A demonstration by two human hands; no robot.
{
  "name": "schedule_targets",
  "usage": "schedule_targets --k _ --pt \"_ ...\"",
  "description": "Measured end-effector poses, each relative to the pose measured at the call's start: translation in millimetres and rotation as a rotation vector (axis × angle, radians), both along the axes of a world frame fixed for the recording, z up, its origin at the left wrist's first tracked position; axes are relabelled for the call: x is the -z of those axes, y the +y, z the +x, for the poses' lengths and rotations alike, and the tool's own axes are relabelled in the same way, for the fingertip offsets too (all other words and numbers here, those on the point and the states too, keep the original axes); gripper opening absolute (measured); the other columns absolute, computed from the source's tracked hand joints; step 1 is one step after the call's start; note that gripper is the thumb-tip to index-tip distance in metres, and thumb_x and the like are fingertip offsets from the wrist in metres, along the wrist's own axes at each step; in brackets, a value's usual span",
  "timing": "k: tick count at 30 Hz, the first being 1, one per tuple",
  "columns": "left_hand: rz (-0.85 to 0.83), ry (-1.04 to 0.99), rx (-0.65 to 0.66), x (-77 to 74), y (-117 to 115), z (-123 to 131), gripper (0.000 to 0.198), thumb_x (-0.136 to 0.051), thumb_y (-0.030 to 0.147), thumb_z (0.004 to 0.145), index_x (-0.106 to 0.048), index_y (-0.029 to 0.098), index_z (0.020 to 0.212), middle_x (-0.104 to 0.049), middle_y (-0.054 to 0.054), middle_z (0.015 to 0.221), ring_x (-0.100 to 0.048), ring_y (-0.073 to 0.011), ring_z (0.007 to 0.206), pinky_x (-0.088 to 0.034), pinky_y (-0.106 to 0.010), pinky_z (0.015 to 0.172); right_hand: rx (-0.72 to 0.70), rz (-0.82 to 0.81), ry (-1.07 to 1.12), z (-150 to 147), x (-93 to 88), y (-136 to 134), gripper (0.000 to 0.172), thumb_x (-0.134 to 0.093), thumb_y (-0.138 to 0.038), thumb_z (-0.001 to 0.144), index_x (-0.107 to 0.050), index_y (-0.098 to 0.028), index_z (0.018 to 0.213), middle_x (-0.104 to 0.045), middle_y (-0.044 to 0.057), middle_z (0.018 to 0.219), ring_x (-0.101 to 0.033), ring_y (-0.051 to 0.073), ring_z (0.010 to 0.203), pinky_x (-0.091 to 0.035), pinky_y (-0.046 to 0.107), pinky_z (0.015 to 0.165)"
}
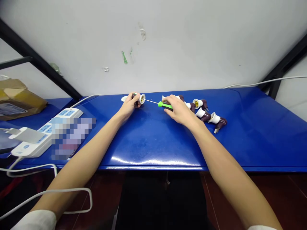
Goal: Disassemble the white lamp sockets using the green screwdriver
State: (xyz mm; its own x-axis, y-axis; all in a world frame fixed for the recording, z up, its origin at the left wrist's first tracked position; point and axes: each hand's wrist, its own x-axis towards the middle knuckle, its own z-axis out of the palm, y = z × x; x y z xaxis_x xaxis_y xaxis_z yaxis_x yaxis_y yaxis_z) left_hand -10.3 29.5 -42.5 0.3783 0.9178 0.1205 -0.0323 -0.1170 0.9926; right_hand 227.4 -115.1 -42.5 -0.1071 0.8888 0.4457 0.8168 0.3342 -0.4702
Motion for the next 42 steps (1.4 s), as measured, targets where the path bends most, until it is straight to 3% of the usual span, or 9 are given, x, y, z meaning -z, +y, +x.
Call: schedule_targets --k 5,10,15,24,30,36,42 --pt "-0.029 -0.056 0.007 2.7 6.8 -1.9 0.024 -0.075 0.038 0.096 -0.058 0.021 0.093 -0.059 0.003 0.068 -0.054 -0.0101 0.058 -0.039 -0.021 0.056 -0.018 -0.052 0.006 -1.8 -0.9 0.2 0.033 -0.054 -0.031 0.104 -0.075 -0.020 0.127 -0.077 0.015 0.126 -0.071 0.034 0.117 -0.054 0.051 0.105" --pt "-0.049 -0.060 0.019 1.8 6.0 -2.8 0.026 -0.079 0.038 0.092 -0.060 0.021 0.093 -0.060 0.003 0.069 -0.054 -0.0098 0.057 -0.040 -0.021 0.055 -0.056 0.020 0.030 -1.8 1.1 1.9 0.040 -0.067 -0.024 0.092 -0.073 -0.020 0.131 -0.075 0.014 0.129 -0.070 0.034 0.119 -0.055 0.052 0.106" --pt "-0.090 -0.137 0.066 -5.7 1.5 -4.4 0.029 -0.081 0.039 0.089 -0.061 0.019 0.084 -0.058 0.001 0.069 -0.054 -0.0099 0.058 -0.040 -0.021 0.053 -0.061 0.060 0.078 -1.6 -1.9 1.2 0.038 -0.066 -0.025 0.093 -0.076 -0.021 0.129 -0.077 0.013 0.129 -0.072 0.033 0.119 -0.055 0.052 0.107" --pt "-0.252 -0.375 0.088 -23.3 -3.4 -14.7 0.027 -0.064 0.029 0.095 -0.058 0.018 0.071 -0.055 -0.001 0.068 -0.049 -0.0115 0.056 -0.044 -0.025 0.055 -0.032 0.015 0.260 -13.3 -15.3 -7.8 0.042 -0.067 -0.031 0.091 -0.076 -0.019 0.130 -0.082 0.011 0.120 -0.077 0.029 0.108 -0.060 0.043 0.096" --pt "-0.287 -0.380 0.115 -29.5 -9.2 -19.4 0.028 -0.058 0.036 0.098 -0.058 0.019 0.075 -0.051 -0.001 0.064 -0.047 -0.0133 0.057 -0.044 -0.028 0.059 -0.042 0.036 0.311 -20.5 -21.6 -12.1 0.036 -0.067 -0.034 0.094 -0.078 -0.021 0.126 -0.084 0.009 0.116 -0.079 0.028 0.102 -0.061 0.041 0.092" --pt "-0.237 -0.265 0.106 -30.9 -13.7 -15.4 0.034 -0.061 0.041 0.096 -0.050 0.021 0.070 -0.047 0.000 0.065 -0.045 -0.0129 0.056 -0.047 -0.032 0.064 -0.085 0.054 0.279 -25.2 -21.7 -13.0 0.031 -0.064 -0.033 0.098 -0.080 -0.023 0.123 -0.082 0.008 0.126 -0.078 0.029 0.114 -0.060 0.042 0.101" --pt "-0.228 -0.243 0.142 -27.9 -14.9 -13.8 0.028 -0.061 0.038 0.092 -0.057 0.020 0.072 -0.049 0.000 0.068 -0.046 -0.0128 0.056 -0.049 -0.032 0.065 -0.103 0.059 0.261 -25.9 -20.1 -11.3 0.032 -0.063 -0.033 0.098 -0.080 -0.022 0.123 -0.082 0.009 0.127 -0.078 0.028 0.115 -0.059 0.044 0.105"
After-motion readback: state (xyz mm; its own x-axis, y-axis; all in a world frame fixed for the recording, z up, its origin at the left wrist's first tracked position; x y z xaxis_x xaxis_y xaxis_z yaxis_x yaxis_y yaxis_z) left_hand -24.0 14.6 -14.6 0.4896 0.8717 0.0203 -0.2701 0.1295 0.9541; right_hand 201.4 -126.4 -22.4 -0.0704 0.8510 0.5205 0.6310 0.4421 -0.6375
